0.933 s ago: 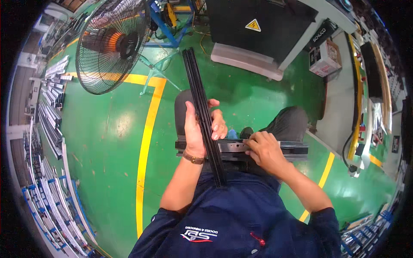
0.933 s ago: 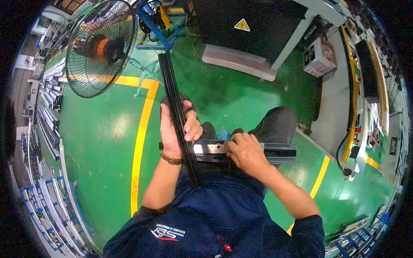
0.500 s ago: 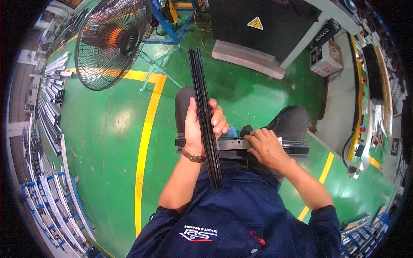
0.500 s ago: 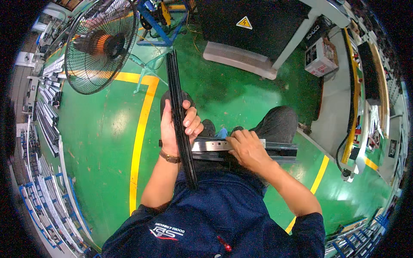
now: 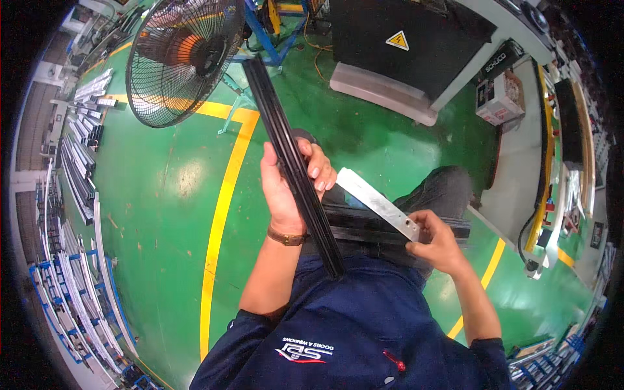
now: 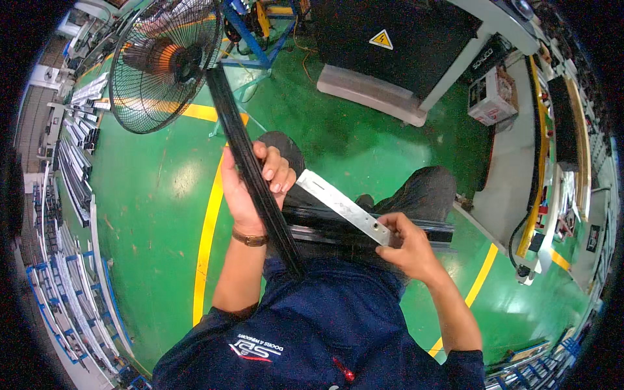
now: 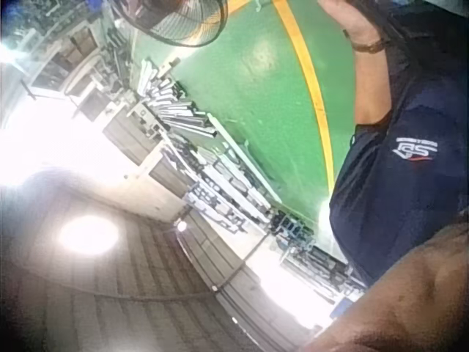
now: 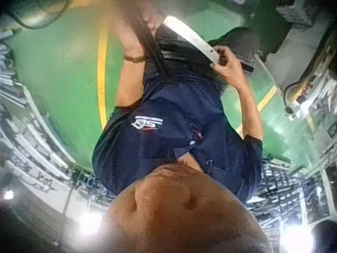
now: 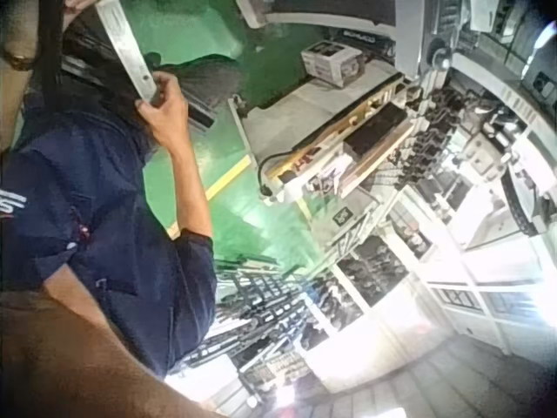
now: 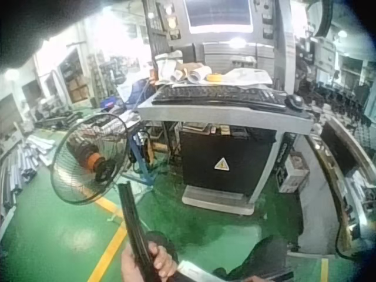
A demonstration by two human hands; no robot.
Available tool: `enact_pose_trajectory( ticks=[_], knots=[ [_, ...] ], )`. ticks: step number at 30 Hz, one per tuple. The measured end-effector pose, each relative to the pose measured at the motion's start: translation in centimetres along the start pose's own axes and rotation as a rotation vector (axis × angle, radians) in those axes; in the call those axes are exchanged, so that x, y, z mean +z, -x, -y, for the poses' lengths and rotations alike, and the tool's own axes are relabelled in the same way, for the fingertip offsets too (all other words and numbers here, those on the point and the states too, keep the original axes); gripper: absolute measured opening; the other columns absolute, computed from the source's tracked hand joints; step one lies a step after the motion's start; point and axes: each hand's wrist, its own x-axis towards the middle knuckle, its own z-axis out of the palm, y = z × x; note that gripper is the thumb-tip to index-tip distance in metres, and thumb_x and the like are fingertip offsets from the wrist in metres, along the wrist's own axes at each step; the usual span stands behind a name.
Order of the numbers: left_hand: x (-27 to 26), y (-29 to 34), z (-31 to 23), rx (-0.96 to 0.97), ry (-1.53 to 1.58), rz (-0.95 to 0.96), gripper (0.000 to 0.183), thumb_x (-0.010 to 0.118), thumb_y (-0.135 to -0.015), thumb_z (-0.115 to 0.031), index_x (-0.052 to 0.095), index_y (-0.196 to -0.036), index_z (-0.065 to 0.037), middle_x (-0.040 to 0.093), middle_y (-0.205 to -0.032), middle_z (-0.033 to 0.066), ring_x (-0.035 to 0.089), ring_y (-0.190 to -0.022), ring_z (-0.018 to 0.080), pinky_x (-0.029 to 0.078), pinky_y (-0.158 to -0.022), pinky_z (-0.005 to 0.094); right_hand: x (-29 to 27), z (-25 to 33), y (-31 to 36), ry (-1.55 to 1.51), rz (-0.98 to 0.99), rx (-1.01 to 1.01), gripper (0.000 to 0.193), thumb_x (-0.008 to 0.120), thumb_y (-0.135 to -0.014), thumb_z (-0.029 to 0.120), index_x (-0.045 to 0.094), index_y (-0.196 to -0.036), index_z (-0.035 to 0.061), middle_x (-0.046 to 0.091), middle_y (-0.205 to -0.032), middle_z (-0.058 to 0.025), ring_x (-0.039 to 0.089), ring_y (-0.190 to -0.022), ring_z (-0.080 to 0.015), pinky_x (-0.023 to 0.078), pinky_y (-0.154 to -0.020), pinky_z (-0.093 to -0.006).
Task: Measuring and inspecting aluminum window profiles on a fabrication floor.
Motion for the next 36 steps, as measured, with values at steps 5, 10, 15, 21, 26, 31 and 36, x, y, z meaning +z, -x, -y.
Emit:
enact_pose_trajectory(
  ticks=[5,10,15,21,26,31,36],
  knots=[
    [1.3,-0.3,-0.4,0.137,-0.12,0.012,0.065,0.038,-0.116,-0.065,0.064,-0.112,-0.006,0.053,-0.081,0.0052,0.05,-0.066,0.0185,0.042,-0.066,0.0354,0.6,-0.3,1.5,-0.364,0.163,0.112,0.063,0.092,-0.091,0.018,0.061,-0.144,0.0031,0.065,-0.108,0.0004,0.06,-0.098,-0.0094,0.052,-0.088,-0.0293],
    [1.7,0.0,0.4,0.187,-0.27,-0.099,0.065,0.036,-0.115,-0.066,0.063,-0.111,-0.006,0.054,-0.08,0.0058,0.051,-0.067,0.0195,0.043,-0.067,0.0353,1.5,1.7,2.5,-0.322,0.044,-0.098,0.05,0.066,-0.111,0.03,0.059,-0.147,-0.0031,0.066,-0.117,-0.0033,0.06,-0.108,-0.0133,0.049,-0.098,-0.0303],
    [2.7,0.7,2.6,0.223,-0.423,-0.271,0.067,0.04,-0.115,-0.067,0.065,-0.117,-0.006,0.065,-0.09,0.0066,0.06,-0.077,0.0165,0.05,-0.07,0.0306,3.8,4.2,1.8,-0.38,-0.031,-0.238,0.04,0.064,-0.109,0.017,0.059,-0.144,-0.0028,0.064,-0.12,-0.0085,0.06,-0.111,-0.0164,0.048,-0.101,-0.0325],
    [4.6,1.4,5.3,0.21,-0.439,-0.353,0.064,0.044,-0.117,-0.062,0.064,-0.136,-0.005,0.07,-0.113,0.0026,0.066,-0.097,0.014,0.055,-0.087,0.0313,6.2,6.1,0.3,-0.051,-0.294,-0.504,0.032,0.071,-0.107,0.013,0.062,-0.134,-0.0029,0.058,-0.112,-0.0084,0.058,-0.099,-0.0172,0.049,-0.091,-0.0312],
    [3.8,1.8,6.3,0.245,-0.596,-0.187,0.074,0.043,-0.111,-0.073,0.06,-0.125,-0.003,0.062,-0.106,0.0085,0.057,-0.091,0.0179,0.048,-0.081,0.0326,7.7,7.8,-0.1,0.121,-0.421,-0.644,0.038,0.081,-0.097,0.008,0.065,-0.131,-0.0012,0.06,-0.108,-0.015,0.059,-0.094,-0.0287,0.05,-0.084,-0.0386],
    [3.9,2.3,7.0,0.199,-0.634,-0.098,0.079,0.042,-0.112,-0.071,0.059,-0.142,0.0,0.062,-0.107,0.0095,0.06,-0.091,0.0186,0.051,-0.083,0.0327,8.5,7.1,-1.0,0.185,-0.518,-0.716,0.046,0.084,-0.089,0.001,0.065,-0.132,-0.0005,0.063,-0.107,-0.0173,0.06,-0.096,-0.0358,0.051,-0.083,-0.0444],
    [6.1,2.5,6.3,0.209,-0.519,-0.028,0.078,0.058,-0.113,-0.056,0.033,-0.165,-0.003,0.07,-0.131,0.0219,0.074,-0.115,0.0345,0.059,-0.103,0.0483,9.0,6.6,-2.1,0.233,-0.625,-0.806,0.044,0.085,-0.088,-0.001,0.064,-0.127,0.0009,0.061,-0.105,-0.0142,0.058,-0.091,-0.0292,0.049,-0.076,-0.0399]
  ],
)
